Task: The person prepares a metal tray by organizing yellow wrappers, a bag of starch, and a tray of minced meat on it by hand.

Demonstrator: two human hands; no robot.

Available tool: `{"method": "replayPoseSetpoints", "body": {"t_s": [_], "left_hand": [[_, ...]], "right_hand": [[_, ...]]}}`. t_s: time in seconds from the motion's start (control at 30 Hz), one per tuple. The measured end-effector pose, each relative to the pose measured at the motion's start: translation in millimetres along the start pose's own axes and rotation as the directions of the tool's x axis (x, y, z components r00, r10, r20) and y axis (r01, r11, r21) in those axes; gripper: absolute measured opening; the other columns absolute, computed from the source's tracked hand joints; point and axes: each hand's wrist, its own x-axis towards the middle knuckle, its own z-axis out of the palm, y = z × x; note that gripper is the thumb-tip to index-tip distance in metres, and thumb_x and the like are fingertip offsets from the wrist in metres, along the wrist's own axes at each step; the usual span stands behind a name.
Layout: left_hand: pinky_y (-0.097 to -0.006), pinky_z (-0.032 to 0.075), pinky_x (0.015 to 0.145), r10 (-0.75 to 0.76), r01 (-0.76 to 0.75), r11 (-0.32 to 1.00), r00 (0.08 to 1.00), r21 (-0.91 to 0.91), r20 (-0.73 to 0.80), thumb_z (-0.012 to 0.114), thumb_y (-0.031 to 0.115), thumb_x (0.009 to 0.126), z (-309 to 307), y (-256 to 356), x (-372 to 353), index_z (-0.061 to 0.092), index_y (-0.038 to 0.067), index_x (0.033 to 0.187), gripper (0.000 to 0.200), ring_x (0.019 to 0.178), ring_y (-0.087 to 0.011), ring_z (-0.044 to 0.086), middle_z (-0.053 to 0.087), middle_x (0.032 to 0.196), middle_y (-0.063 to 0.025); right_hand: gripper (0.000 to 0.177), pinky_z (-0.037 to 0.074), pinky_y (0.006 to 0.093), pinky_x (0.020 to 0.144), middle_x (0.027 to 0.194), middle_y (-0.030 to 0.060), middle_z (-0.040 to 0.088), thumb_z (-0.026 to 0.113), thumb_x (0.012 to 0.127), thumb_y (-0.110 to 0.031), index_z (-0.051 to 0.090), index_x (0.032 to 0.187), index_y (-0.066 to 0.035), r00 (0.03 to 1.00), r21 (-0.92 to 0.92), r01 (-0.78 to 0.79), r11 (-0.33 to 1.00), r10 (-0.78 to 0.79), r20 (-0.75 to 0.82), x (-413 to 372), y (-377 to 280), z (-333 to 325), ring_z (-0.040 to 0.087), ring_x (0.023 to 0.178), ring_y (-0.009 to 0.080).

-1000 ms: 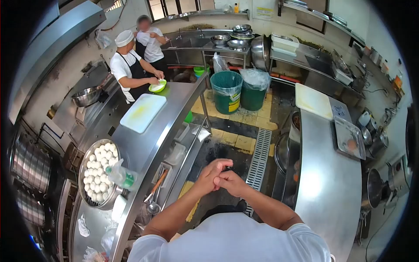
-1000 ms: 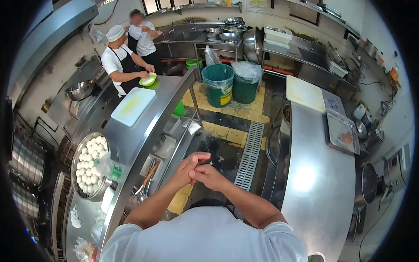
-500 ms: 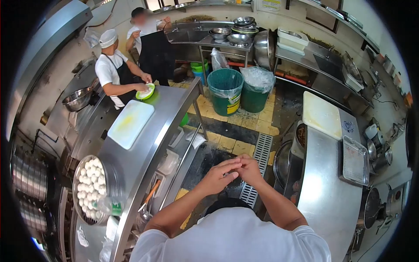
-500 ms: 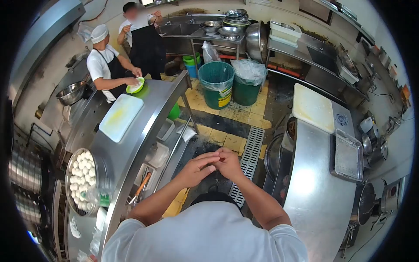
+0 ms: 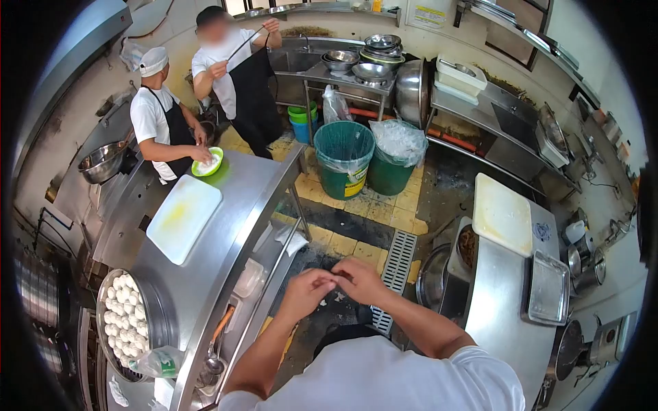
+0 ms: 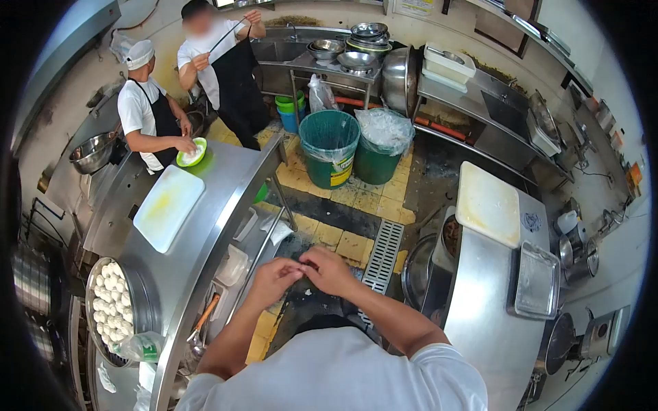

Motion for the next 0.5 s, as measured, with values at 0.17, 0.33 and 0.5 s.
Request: {"method": "replayPoseSetpoints", "body": {"t_s": [0.17,0.33,0.5], "left_hand": [[-0.0265,0.054,0.064,-0.349,0.331,0.929,0.933,-0.167,-0.089,0.071,0.016,0.098,0.3,11.0,16.3,0.075,0.002,0.107,0.018,0.07,-0.0096,0.065,0.07,0.088,-0.005],[-0.0245,0.051,0.062,-0.353,0.316,0.898,0.933,-0.306,-0.072,0.05,0.036,0.11,23.4,21.9,49.2,0.071,0.0,0.1,0.043,0.068,-0.01,0.062,0.068,0.081,-0.0049],[-0.0299,0.052,0.08,-0.168,0.098,0.916,0.974,-0.388,-0.151,0.046,0.039,0.112,47.2,33.9,59.5,0.071,-0.001,0.102,0.048,0.085,-0.0154,0.064,0.068,0.086,-0.0043]], "right_hand": [[0.012,0.055,0.0403,0.074,0.093,0.0157,0.068,0.062,0.094,-0.005,0.065,0.106,-0.002,0.978,0.224,-0.184,0.957,0.156,0.135,37.2,28.5,-15.5,0.069,0.085,0.0335],[0.02,0.055,0.04,0.073,0.088,0.0163,0.07,0.054,0.097,-0.004,0.063,0.115,-0.003,0.973,0.272,-0.055,0.961,-0.01,0.23,51.1,44.0,-40.7,0.071,0.081,0.034],[0.027,0.053,0.035,0.088,0.109,0.0135,0.07,0.048,0.103,-0.011,0.061,0.124,-0.001,0.892,0.559,-0.356,0.749,0.094,0.442,53.4,69.1,-32.6,0.068,0.102,0.0234]]}}
